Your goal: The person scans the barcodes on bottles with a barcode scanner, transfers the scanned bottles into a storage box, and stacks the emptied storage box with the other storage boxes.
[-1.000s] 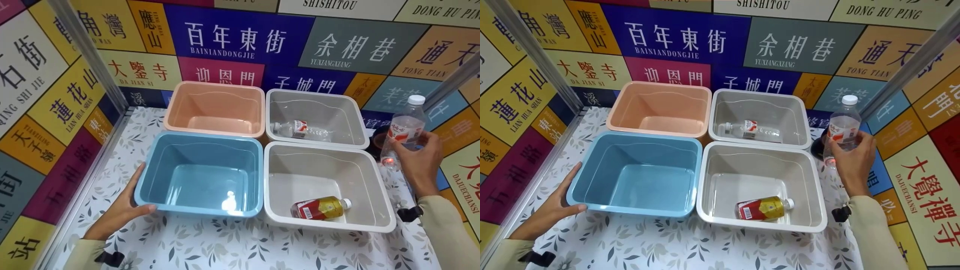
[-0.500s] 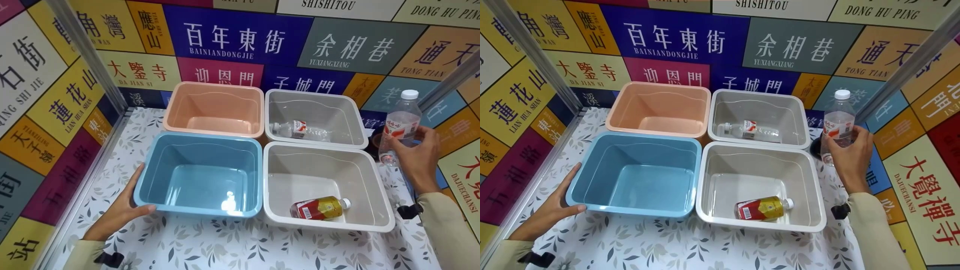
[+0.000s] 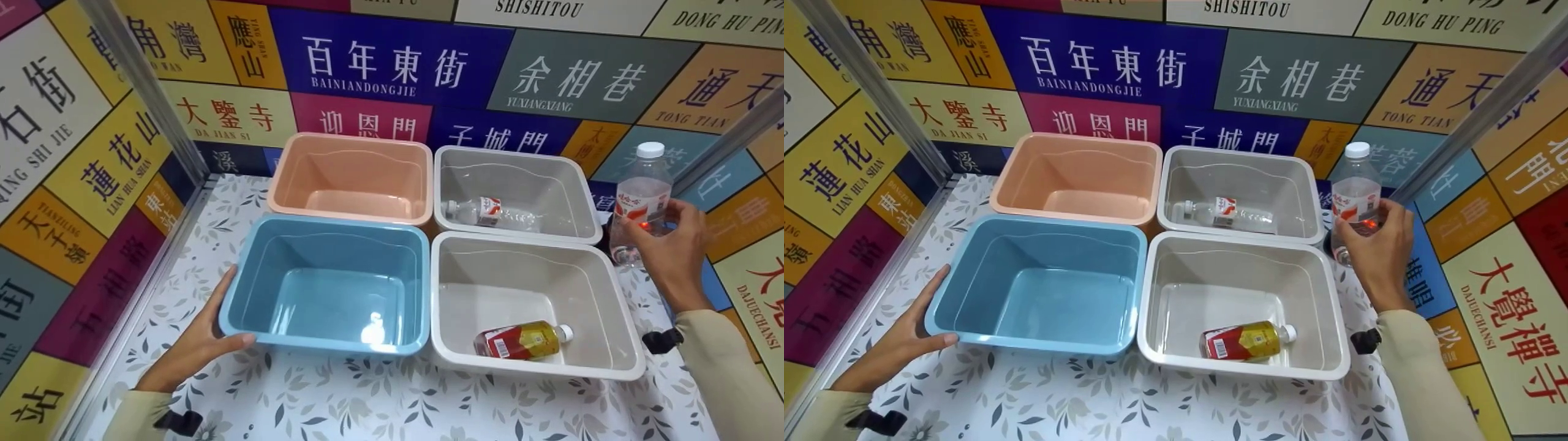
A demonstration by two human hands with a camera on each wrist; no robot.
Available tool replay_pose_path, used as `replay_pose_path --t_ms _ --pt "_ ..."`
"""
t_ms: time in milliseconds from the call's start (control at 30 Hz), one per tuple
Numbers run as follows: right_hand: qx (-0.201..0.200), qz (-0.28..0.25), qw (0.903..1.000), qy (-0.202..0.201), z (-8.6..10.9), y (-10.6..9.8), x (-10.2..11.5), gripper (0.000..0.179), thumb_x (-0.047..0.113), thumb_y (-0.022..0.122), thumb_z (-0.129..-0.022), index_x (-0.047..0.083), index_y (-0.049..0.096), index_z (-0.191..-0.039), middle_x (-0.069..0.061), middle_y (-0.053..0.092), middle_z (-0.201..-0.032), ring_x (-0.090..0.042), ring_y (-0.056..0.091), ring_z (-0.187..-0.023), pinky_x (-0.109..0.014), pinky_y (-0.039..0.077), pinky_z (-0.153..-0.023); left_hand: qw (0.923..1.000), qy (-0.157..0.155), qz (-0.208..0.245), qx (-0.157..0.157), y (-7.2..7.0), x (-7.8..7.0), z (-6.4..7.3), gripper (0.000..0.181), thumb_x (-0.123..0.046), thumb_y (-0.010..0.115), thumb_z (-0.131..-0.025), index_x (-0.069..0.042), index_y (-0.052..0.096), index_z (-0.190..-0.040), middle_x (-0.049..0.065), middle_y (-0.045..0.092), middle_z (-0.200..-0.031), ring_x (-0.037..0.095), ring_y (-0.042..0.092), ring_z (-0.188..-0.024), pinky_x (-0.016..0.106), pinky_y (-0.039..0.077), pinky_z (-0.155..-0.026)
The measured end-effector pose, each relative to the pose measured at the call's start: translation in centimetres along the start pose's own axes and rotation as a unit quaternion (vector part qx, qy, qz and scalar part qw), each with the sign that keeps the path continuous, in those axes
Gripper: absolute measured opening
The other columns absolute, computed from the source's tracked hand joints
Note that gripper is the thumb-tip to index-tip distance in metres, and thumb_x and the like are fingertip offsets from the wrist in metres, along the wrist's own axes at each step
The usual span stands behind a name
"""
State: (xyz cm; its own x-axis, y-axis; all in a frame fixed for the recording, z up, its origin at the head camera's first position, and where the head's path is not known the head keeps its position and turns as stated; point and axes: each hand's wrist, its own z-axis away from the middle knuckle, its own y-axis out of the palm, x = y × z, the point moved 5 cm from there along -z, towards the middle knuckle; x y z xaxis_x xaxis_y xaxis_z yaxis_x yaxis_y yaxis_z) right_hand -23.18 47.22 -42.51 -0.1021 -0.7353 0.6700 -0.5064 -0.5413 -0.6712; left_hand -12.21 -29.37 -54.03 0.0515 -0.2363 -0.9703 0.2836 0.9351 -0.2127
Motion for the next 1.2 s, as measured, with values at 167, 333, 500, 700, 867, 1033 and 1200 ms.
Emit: replay_pose_path --t_ms 167,333,500,700,867,1033,1200 --pt "0.006 0.004 0.9999 -0.008 0.0 0.3 0.7 0.077 0.043 0.078 -0.103 0.012 0.044 -0.164 -0.012 0.050 -0.156 -0.018 0.046 -0.131 -0.031 0.050 -0.114 1.0000 0.000 -0.001 -0.002 0.0 0.1 0.0 0.118 -0.015 0.081 -0.098 -0.051 -0.001 -0.175 0.005 -0.004 -0.185 0.044 0.017 -0.162 0.018 0.038 -0.109" --pt "0.012 -0.001 0.9998 -0.014 -0.1 0.5 1.2 0.077 0.042 0.077 -0.103 0.011 0.043 -0.165 -0.013 0.048 -0.157 -0.023 0.045 -0.135 -0.034 0.048 -0.118 1.0000 0.000 0.001 -0.003 0.0 0.1 0.0 0.118 -0.015 0.081 -0.097 -0.052 -0.001 -0.175 0.005 -0.004 -0.185 0.044 0.018 -0.161 0.017 0.039 -0.108" --pt "0.014 0.008 0.9995 -0.027 -0.1 0.6 1.6 0.075 0.038 0.078 -0.103 0.010 0.044 -0.165 -0.014 0.049 -0.155 -0.022 0.044 -0.132 -0.034 0.049 -0.117 1.0000 -0.004 0.008 0.001 0.0 0.1 0.1 0.117 -0.015 0.080 -0.097 -0.051 -0.001 -0.175 0.007 -0.004 -0.184 0.047 0.021 -0.159 0.020 0.044 -0.106" --pt "0.016 0.017 0.9982 -0.055 0.0 0.8 2.4 0.076 0.035 0.079 -0.103 0.008 0.043 -0.164 -0.017 0.048 -0.154 -0.028 0.047 -0.135 -0.040 0.048 -0.119 1.0000 -0.005 0.000 -0.003 0.1 0.0 0.0 0.118 -0.016 0.080 -0.097 -0.051 -0.001 -0.175 0.009 -0.003 -0.185 0.047 0.024 -0.158 0.048 0.042 -0.117" --pt "0.016 0.017 0.9969 -0.075 0.0 0.9 3.0 0.076 0.032 0.080 -0.102 0.007 0.044 -0.164 -0.019 0.048 -0.153 -0.031 0.048 -0.135 -0.046 0.047 -0.121 0.9999 -0.007 -0.002 -0.009 0.1 -0.1 0.0 0.119 -0.016 0.081 -0.096 -0.052 0.000 -0.175 0.008 -0.004 -0.185 0.046 0.022 -0.159 0.069 0.030 -0.121" --pt "0.024 0.020 0.9953 -0.091 0.0 0.9 3.5 0.075 0.031 0.081 -0.102 0.007 0.045 -0.164 -0.020 0.048 -0.152 -0.033 0.048 -0.133 -0.050 0.048 -0.120 0.9999 -0.009 -0.004 -0.012 0.1 -0.1 0.0 0.118 -0.016 0.081 -0.096 -0.053 0.001 -0.174 0.007 -0.006 -0.185 0.046 0.018 -0.161 0.071 0.025 -0.122" --pt "0.034 0.020 0.9932 -0.110 -0.1 0.9 4.2 0.074 0.029 0.080 -0.102 0.007 0.046 -0.164 -0.021 0.048 -0.153 -0.035 0.047 -0.134 -0.049 0.046 -0.121 0.9999 -0.006 0.001 -0.011 0.1 -0.1 0.0 0.118 -0.017 0.081 -0.096 -0.052 0.001 -0.175 0.007 -0.006 -0.185 0.047 0.019 -0.160 0.072 0.026 -0.121"
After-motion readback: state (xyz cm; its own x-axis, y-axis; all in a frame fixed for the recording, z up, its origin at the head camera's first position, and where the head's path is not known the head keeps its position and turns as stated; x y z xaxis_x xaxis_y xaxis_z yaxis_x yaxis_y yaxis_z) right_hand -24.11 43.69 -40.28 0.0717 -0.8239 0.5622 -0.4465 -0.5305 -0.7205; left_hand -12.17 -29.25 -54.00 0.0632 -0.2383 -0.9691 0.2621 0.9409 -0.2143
